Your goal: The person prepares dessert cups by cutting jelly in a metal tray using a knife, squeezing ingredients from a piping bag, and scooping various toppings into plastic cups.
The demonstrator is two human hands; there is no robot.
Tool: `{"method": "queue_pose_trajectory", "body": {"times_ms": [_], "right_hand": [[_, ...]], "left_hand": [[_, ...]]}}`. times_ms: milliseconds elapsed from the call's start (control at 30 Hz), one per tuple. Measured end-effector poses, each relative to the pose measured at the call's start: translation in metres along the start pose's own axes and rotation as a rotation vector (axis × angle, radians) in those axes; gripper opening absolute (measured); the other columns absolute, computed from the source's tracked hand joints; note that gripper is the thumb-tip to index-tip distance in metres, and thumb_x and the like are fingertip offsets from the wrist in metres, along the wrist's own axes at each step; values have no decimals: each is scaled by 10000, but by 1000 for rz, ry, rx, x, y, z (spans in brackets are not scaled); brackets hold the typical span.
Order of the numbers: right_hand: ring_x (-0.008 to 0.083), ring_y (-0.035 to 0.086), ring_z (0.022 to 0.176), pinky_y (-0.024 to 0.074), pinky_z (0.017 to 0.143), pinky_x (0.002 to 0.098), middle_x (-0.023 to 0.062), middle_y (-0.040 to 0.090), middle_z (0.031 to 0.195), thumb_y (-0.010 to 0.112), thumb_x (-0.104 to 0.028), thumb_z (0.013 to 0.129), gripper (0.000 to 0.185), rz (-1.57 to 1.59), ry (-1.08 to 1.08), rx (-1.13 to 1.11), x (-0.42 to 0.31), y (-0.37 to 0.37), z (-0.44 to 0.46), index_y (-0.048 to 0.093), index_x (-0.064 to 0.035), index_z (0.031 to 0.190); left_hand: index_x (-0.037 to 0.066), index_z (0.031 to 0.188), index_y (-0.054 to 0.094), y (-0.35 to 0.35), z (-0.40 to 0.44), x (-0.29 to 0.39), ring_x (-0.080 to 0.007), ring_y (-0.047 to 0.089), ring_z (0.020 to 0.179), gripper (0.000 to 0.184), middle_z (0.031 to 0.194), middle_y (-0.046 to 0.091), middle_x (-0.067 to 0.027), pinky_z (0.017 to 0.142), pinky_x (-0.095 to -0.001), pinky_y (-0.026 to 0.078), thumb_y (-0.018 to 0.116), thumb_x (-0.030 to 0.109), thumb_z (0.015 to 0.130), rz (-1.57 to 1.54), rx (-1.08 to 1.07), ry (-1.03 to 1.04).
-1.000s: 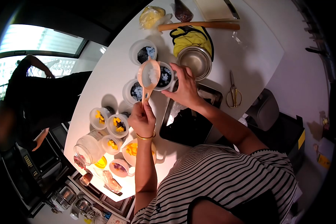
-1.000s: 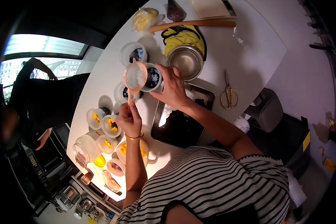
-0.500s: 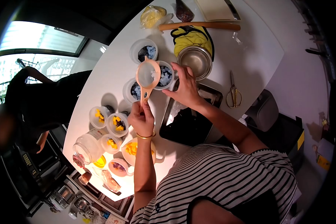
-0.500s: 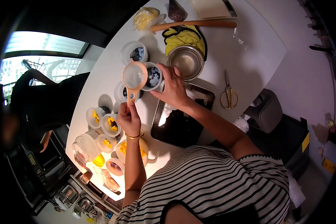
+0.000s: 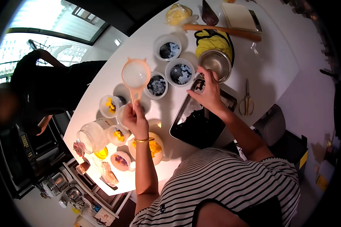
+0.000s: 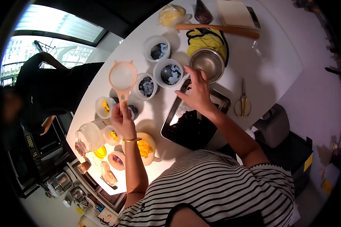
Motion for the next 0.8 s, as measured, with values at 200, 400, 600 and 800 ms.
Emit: {"method": "queue_pose_trajectory", "body": {"times_ms": [200,400,600,800], "right_hand": [[328,460,1010,372,874,419,149,519,1086,784,-151,565,761,11,-27,30,-3,-4,-1,400,-25,1210],[325,466,970,366,871,413,143,523,1047,767,-154,588,689,13,-7,61,2,-17,-3,434,-29,1178],[317,487,974,397,850,396,135,547,1044,761,-126,598,631,-12,-14,94,4,-26,-5,460,-22,1143],[320,481,1018,388,886,398,148,515,1093,721,-126,671,569,-13,37,20,-7,-34,-14,455,-22,1163]], "left_hand": [[38,808,530,72,28,43,-143,466,461,114,526,478,-49,436,-272,361,561,135,861,567,-102,398],[101,803,535,106,33,36,-320,557,548,31,664,579,-108,452,-396,419,560,119,809,869,-98,620],[86,788,534,105,35,39,-280,534,494,54,658,572,-112,422,-356,396,547,118,829,825,-117,661],[15,716,518,63,53,-21,-77,381,527,277,546,440,15,483,-261,342,529,231,889,69,-104,-41]]}}
Point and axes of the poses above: each hand's wrist, its own z-axis towards the middle knuckle, its own y-axis out of the palm, x = y × z, the point moved 8 cm from there along z, towards the middle knuckle
